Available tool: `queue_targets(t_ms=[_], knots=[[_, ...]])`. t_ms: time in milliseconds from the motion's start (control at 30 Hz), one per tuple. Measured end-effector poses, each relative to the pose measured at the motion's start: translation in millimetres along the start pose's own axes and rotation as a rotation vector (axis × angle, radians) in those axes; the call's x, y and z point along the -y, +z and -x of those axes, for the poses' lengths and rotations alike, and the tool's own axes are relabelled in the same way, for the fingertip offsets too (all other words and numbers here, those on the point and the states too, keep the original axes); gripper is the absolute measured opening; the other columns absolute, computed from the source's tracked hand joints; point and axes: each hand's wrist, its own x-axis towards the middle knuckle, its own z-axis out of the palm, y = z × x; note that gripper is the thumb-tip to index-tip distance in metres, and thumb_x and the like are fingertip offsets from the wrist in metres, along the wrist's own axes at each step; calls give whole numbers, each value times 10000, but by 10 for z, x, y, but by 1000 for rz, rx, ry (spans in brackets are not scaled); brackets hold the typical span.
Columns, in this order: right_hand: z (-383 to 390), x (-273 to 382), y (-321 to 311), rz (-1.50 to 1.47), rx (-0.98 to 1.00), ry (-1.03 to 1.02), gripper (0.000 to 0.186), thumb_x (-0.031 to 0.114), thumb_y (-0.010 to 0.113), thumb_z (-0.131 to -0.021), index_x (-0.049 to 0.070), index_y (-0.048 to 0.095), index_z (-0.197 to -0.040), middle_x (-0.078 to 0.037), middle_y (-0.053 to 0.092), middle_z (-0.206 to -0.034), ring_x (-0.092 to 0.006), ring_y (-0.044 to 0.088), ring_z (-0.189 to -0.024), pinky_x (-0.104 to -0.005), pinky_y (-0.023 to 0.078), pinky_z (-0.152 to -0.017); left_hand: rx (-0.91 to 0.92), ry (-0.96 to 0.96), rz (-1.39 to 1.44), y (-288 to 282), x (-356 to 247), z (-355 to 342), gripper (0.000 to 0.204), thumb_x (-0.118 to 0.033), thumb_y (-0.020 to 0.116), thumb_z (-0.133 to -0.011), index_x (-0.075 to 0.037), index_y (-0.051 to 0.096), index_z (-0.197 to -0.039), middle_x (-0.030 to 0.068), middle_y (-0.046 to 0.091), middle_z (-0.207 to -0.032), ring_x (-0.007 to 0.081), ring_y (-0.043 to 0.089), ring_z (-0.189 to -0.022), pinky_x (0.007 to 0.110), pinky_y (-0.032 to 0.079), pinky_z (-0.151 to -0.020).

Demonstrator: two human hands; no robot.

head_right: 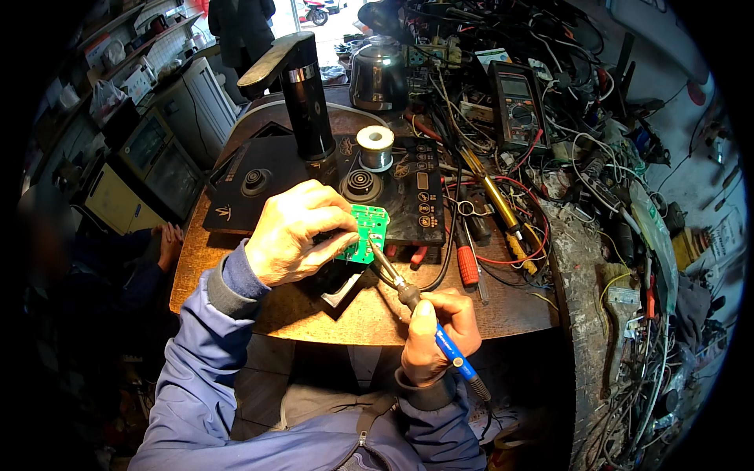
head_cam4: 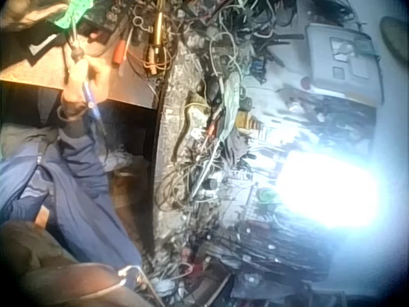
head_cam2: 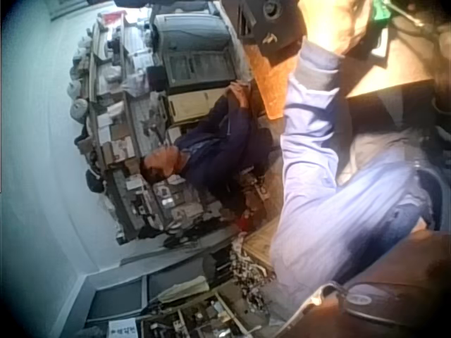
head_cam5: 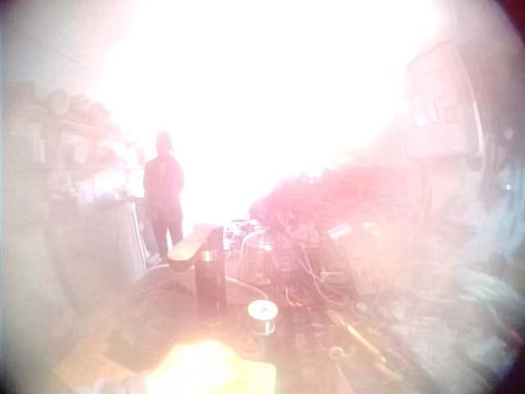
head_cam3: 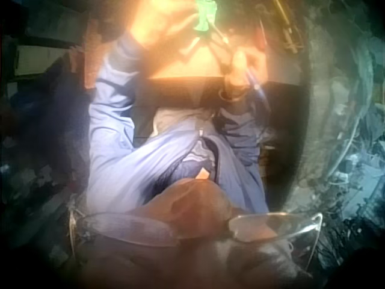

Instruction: The person solders components onto a green circuit board using a soldering iron and solder wire. They then place the board into a black housing unit and connect wires to the internal components.

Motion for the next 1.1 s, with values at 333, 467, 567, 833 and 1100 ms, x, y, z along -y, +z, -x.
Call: queue_targets(t_ms=[333, 467, 567, 833, 1100], knots=[[-1, 8, 15, -3, -12, 4, 88, 59, 647, -931, -12, 596, -941, -72, 573, -752, -60, 426, -478, -216, 318, -433, -8, 11, 5, -8, -4, -7, 179, -119, 887, -789, -67, 758, -900, 84, 719, -905, 272, 686, -817, 376, 577, -708], [-2, 23, 21, -17, -11, 30, 88, 60, 648, -931, -10, 596, -941, -76, 580, -755, -61, 428, -479, -214, 317, -434, -12, 17, 6, -3, -3, -9, 179, -124, 889, -789, -72, 760, -901, 81, 720, -904, 271, 685, -813, 376, 576, -703], [-6, 21, 21, -17, -9, 23, 84, 59, 646, -931, -8, 597, -940, -76, 582, -756, -61, 429, -479, -213, 315, -435, -14, 19, 2, -1, -5, -7, 179, -129, 890, -789, -77, 760, -901, 79, 720, -903, 271, 685, -811, 376, 575, -700], [-1, 14, 20, 1, -20, 17, 70, 48, 638, -920, -8, 600, -937, -63, 573, -760, -60, 439, -507, -210, 328, -459, -11, 19, -17, -1, -7, -2, 178, -141, 890, -792, -88, 758, -900, 70, 713, -900, 266, 680, -813, 375, 573, -693], [1, 37, 28, -14, -25, 33, 68, 43, 640, -916, -8, 600, -936, -64, 575, -766, -62, 441, -512, -208, 332, -463, -8, 26, -26, 3, -2, 0, 174, -146, 888, -793, -103, 759, -901, 59, 710, -902, 259, 679, -814, 372, 572, -691]])
